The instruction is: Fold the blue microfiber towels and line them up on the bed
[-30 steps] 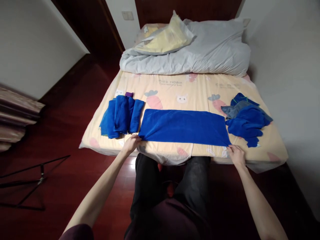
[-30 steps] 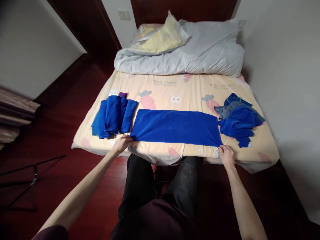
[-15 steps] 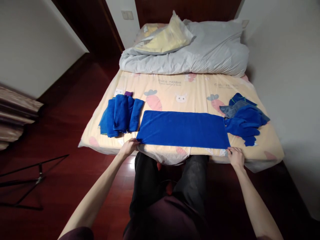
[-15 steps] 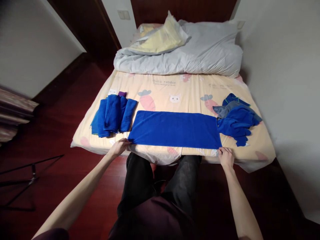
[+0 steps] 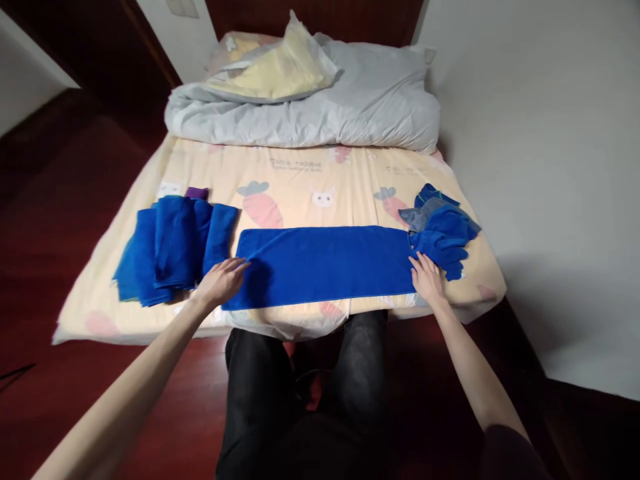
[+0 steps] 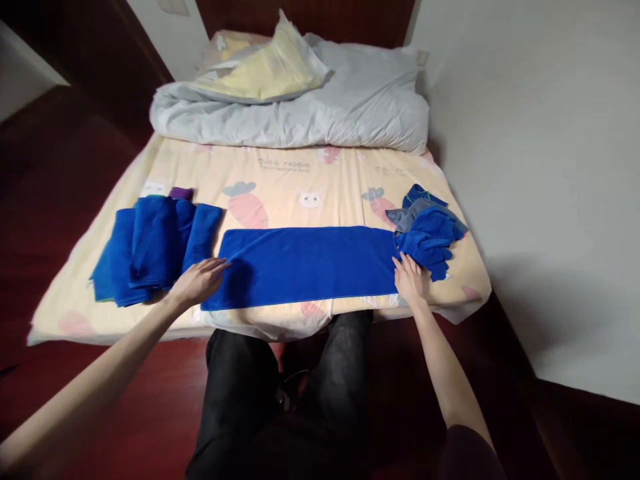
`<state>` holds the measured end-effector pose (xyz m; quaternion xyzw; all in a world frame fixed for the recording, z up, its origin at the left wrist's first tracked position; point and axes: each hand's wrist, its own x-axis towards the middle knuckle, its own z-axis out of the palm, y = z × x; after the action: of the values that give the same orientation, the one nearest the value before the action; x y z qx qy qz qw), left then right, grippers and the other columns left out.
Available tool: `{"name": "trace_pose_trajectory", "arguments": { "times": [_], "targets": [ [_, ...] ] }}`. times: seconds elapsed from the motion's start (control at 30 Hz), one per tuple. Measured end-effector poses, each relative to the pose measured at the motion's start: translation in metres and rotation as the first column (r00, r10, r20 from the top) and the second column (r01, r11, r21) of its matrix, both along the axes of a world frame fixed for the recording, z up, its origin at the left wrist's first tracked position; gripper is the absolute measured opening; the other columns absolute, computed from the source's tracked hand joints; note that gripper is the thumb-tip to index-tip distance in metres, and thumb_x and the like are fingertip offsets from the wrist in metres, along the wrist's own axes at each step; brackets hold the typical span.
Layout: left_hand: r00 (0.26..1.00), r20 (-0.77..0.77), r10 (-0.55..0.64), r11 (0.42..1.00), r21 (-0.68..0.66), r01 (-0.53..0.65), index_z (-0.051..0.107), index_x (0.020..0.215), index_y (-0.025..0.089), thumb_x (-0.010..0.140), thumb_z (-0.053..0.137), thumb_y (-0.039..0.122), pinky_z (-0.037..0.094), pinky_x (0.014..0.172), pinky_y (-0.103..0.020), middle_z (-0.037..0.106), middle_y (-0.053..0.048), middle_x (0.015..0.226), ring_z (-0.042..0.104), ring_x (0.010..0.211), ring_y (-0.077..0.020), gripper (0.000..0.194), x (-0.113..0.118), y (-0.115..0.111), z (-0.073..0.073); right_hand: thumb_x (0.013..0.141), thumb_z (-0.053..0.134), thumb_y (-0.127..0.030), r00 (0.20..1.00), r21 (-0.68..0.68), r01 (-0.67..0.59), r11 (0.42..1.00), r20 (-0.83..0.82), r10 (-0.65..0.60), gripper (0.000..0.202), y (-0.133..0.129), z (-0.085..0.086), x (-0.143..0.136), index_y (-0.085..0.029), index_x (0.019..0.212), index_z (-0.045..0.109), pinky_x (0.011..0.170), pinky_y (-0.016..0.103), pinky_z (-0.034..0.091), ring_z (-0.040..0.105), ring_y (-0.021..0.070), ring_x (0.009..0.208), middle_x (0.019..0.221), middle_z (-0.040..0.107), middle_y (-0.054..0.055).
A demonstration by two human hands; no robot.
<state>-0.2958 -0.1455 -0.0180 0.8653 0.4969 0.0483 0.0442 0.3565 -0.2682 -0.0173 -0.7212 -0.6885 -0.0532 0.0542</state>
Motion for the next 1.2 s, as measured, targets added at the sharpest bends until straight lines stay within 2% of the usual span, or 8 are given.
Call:
{"name": "trace_pose_trajectory", "arguments": {
  "times": [0.13,0.3,0.53,0.67,0.77,0.87,1.03,1.2],
  "targets": [
    [0.999,-0.019,0.036,0.998,0.057,-0.034,0.058,0.145,0.005,0.094,0.038,0.024,0.035,0.121,-0.057,0.054,-0.022,0.155,0.047,0.148,-0.0342,0.058,-0.008,0.025,-0.024,0.103,0.038,-0.023,0.992,-0.181,0.067,0.981,0.121,-0.045,0.054,0.041,-0.005,0.025,-0.023,0.155,0.052,0.125,0.053,0.029,0.026,0.0301,0.159,0.171,0.035,0.009],
    [0.999,0.034,0.009,0.996,0.091,-0.012,0.049,0.153,0.003,0.095,0.033,0.026,0.025,0.126,-0.058,0.047,-0.021,0.161,0.036,0.156,-0.0334,0.065,-0.049,0.020,-0.052,0.106,0.031,-0.028,0.961,-0.268,0.261,0.927,0.164,-0.223,0.054,0.076,-0.019,0.076,-0.026,0.157,0.049,0.123,0.054,0.032,0.024,0.0297,0.159,0.174,0.025,0.009],
    [0.996,0.032,0.081,0.994,0.069,-0.083,0.045,0.155,0.001,0.098,0.031,0.037,0.025,0.126,-0.058,0.047,-0.022,0.160,0.035,0.156,-0.0332,0.069,-0.056,0.020,-0.052,0.103,0.034,-0.031,0.883,-0.283,0.470,0.836,0.167,-0.439,0.053,0.112,-0.023,0.093,-0.021,0.150,0.056,0.120,0.060,0.031,0.023,0.0353,0.157,0.173,0.025,0.016],
    [0.987,0.058,0.150,0.987,0.053,-0.153,0.047,0.153,-0.002,0.094,0.037,0.035,0.025,0.126,-0.059,0.048,-0.024,0.160,0.036,0.155,-0.0334,0.070,-0.051,0.026,-0.051,0.100,0.042,-0.029,0.904,-0.200,0.424,0.883,0.138,-0.403,0.046,0.119,-0.001,0.068,-0.012,0.134,0.067,0.112,0.056,0.039,0.039,0.0390,0.144,0.159,0.045,0.024],
    [0.956,0.045,0.291,0.957,0.005,-0.292,0.053,0.146,-0.001,0.087,0.045,0.029,0.020,0.125,-0.065,0.053,-0.025,0.154,0.037,0.154,-0.0360,0.068,-0.027,0.029,-0.044,0.103,0.039,-0.033,0.944,-0.071,0.329,0.942,0.037,-0.327,0.046,0.129,0.014,0.047,-0.013,0.136,0.065,0.108,0.053,0.042,0.047,0.0372,0.134,0.143,0.058,0.023],
    [0.922,0.115,0.370,0.926,0.040,-0.376,0.049,0.151,0.000,0.089,0.045,0.027,0.016,0.125,-0.070,0.047,-0.026,0.159,0.028,0.157,-0.0380,0.068,0.022,0.023,-0.036,0.106,0.038,-0.040,0.933,-0.140,0.324,0.936,-0.117,-0.341,0.049,0.147,0.013,0.031,-0.017,0.145,0.057,0.106,0.049,0.045,0.055,0.0347,0.127,0.136,0.066,0.020],
    [0.948,0.251,0.198,0.978,0.018,-0.209,0.046,0.157,0.015,0.099,0.039,0.033,0.016,0.130,-0.056,0.038,-0.015,0.168,0.023,0.161,-0.0300,0.062,0.102,-0.010,-0.050,0.107,0.043,-0.039,0.800,-0.209,0.442,0.872,-0.348,-0.489,0.040,0.171,-0.016,0.018,-0.021,0.133,0.068,0.110,0.043,0.045,0.065,0.0288,0.118,0.129,0.073,0.014],
    [0.936,0.258,0.241,0.968,0.002,-0.250,0.040,0.162,0.019,0.100,0.038,0.033,0.017,0.130,-0.055,0.033,-0.011,0.171,0.024,0.161,-0.0292,0.063,0.112,-0.024,-0.069,0.096,0.058,-0.037,0.686,-0.051,0.338,0.940,-0.671,-0.283,0.033,0.183,-0.042,0.029,-0.015,0.110,0.080,0.102,0.039,0.053,0.070,0.0270,0.107,0.112,0.080,0.012]
  ]
}}
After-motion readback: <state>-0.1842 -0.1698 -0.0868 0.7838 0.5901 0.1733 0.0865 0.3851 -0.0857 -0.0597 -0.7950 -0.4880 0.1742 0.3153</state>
